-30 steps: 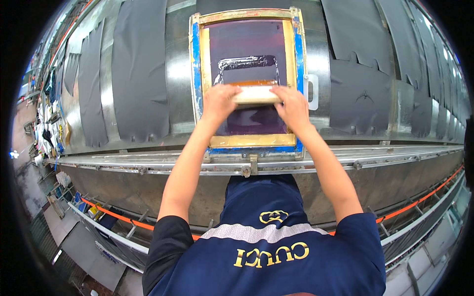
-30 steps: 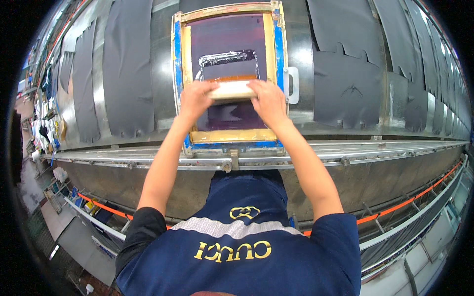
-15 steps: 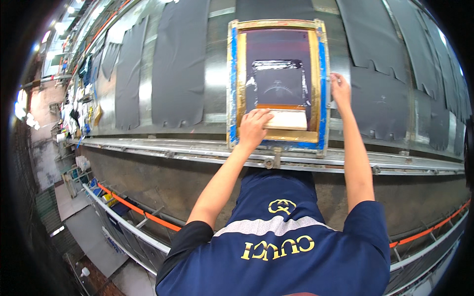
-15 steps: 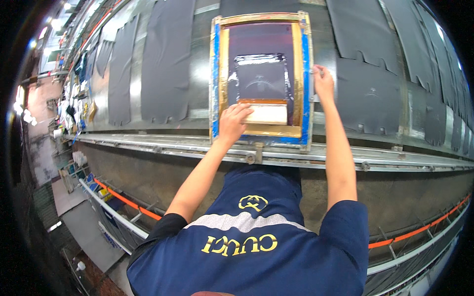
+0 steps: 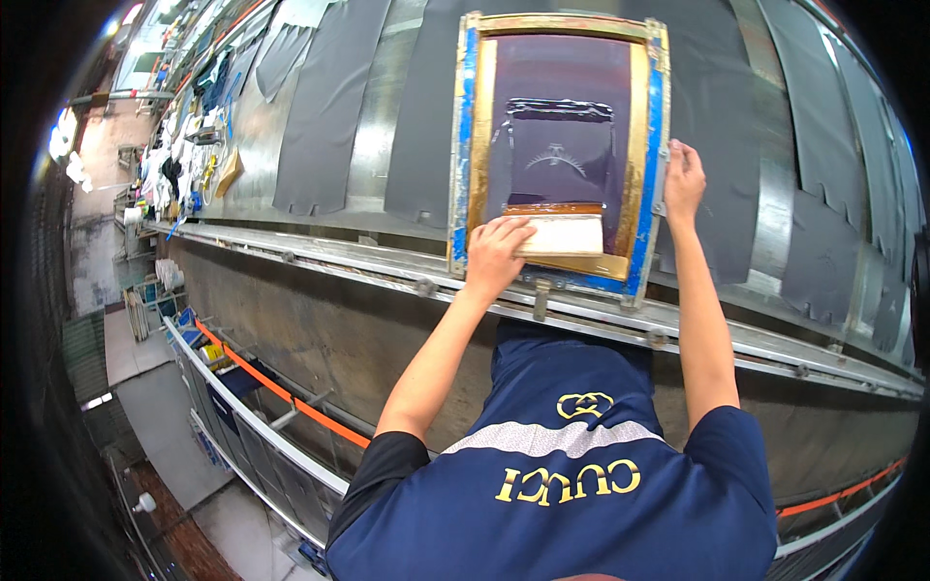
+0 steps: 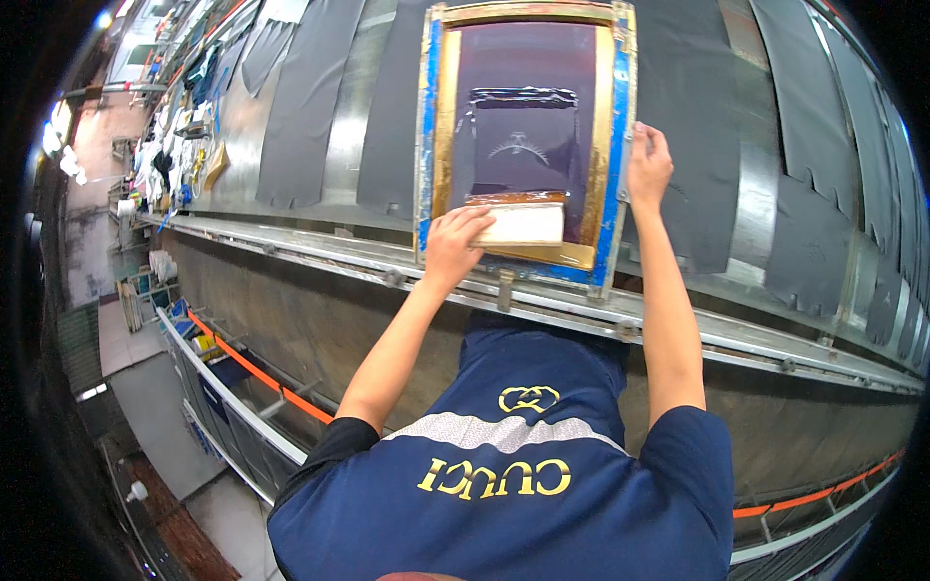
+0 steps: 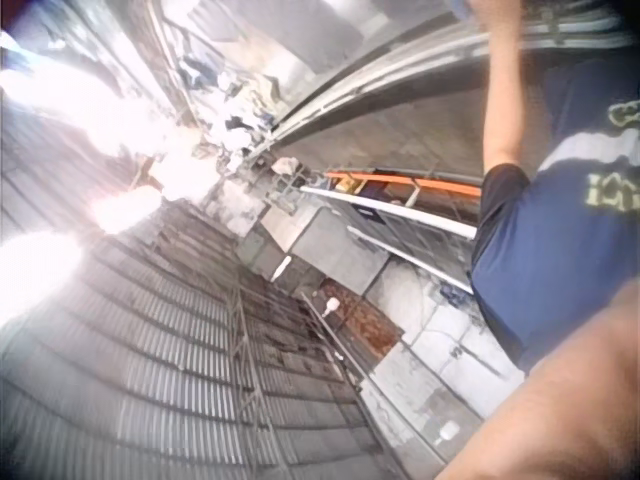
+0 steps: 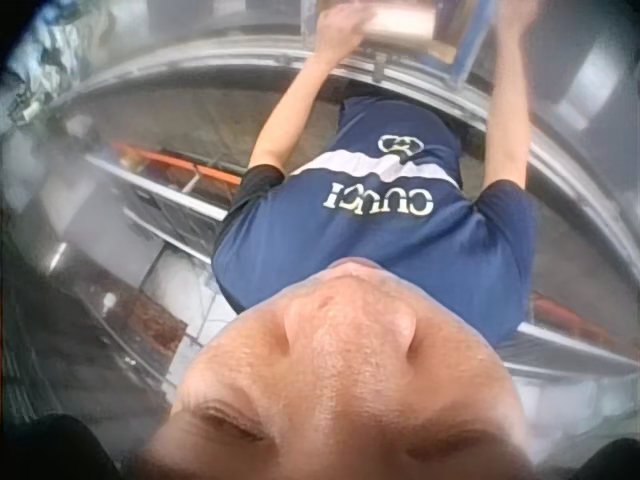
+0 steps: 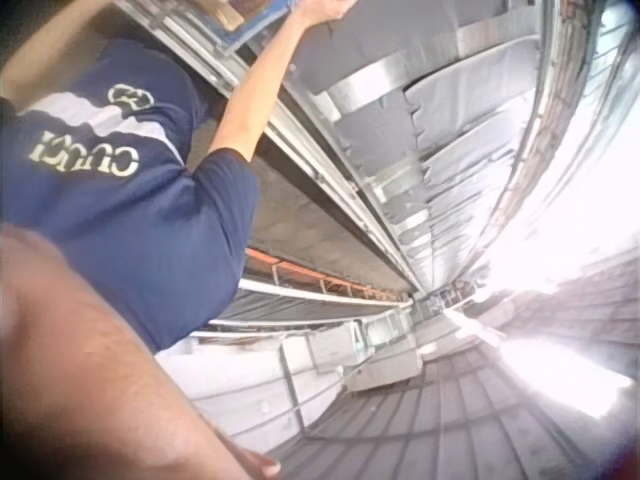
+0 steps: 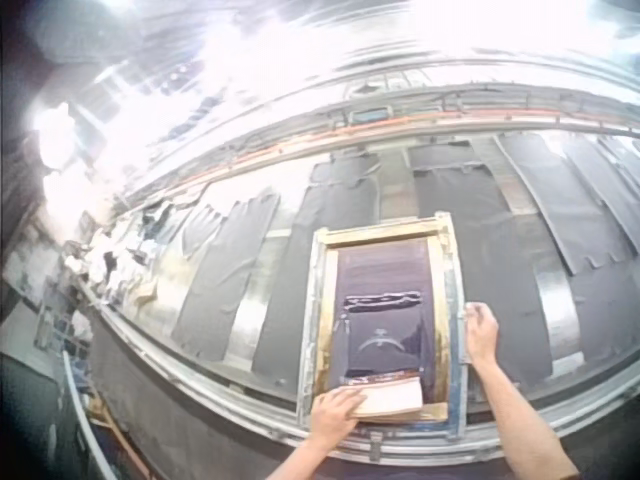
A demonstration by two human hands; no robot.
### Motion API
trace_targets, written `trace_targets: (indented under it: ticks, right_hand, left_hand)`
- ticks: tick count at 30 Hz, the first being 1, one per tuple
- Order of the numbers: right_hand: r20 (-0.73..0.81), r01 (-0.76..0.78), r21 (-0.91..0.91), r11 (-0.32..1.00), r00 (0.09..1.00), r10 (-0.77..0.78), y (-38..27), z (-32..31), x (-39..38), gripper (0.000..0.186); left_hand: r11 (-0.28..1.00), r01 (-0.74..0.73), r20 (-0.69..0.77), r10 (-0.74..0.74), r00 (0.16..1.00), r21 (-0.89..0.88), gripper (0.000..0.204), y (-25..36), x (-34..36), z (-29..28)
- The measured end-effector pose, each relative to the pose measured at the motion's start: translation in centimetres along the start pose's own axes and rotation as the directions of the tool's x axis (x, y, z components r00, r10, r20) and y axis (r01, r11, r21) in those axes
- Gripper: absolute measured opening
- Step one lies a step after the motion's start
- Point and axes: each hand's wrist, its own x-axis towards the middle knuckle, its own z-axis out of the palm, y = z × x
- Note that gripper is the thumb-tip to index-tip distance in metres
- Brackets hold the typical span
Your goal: The person uses a squeegee to pull purple ink across a screen-printing frame placed over a garment on a conveyor. They repeatedly lift the frame, wipe the screen, and reapply ink to continue printing.
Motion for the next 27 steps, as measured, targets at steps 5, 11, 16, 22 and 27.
trace_targets:
  ticks: [5,11,16,22,27]
  right_hand:
    - [0.020,-0.031,0.005,1.000,0.999,0.031,-4.3,9.6,-6.0,0.039]
    - [0.015,0.012,-0.092,0.996,1.000,-0.011,-7.1,14.8,-9.4,0.036]
    - [0.014,-0.019,-0.191,0.981,1.000,0.022,-6.0,15.7,-9.4,0.035]
    - [0.128,0.224,-0.524,0.822,0.975,-0.183,-5.7,14.1,-8.8,0.042]
    - [0.503,0.653,-0.423,0.628,0.746,-0.437,-15.7,15.3,-10.3,0.047]
  left_hand:
    - [1.000,-0.011,0.008,0.011,1.000,0.020,0.053,-10.6,-1.7,-6.0]
    - [0.996,-0.065,0.038,0.062,0.997,0.064,0.057,-17.1,-4.1,-8.2]
    - [0.990,-0.143,0.044,0.143,0.989,0.012,0.059,-18.8,-6.4,-8.3]
    - [0.983,-0.164,-0.010,0.165,0.986,0.078,0.053,-19.8,-2.5,-6.1]
    - [0.992,-0.127,-0.067,0.126,0.990,-0.014,0.048,-22.1,9.9,-6.0]
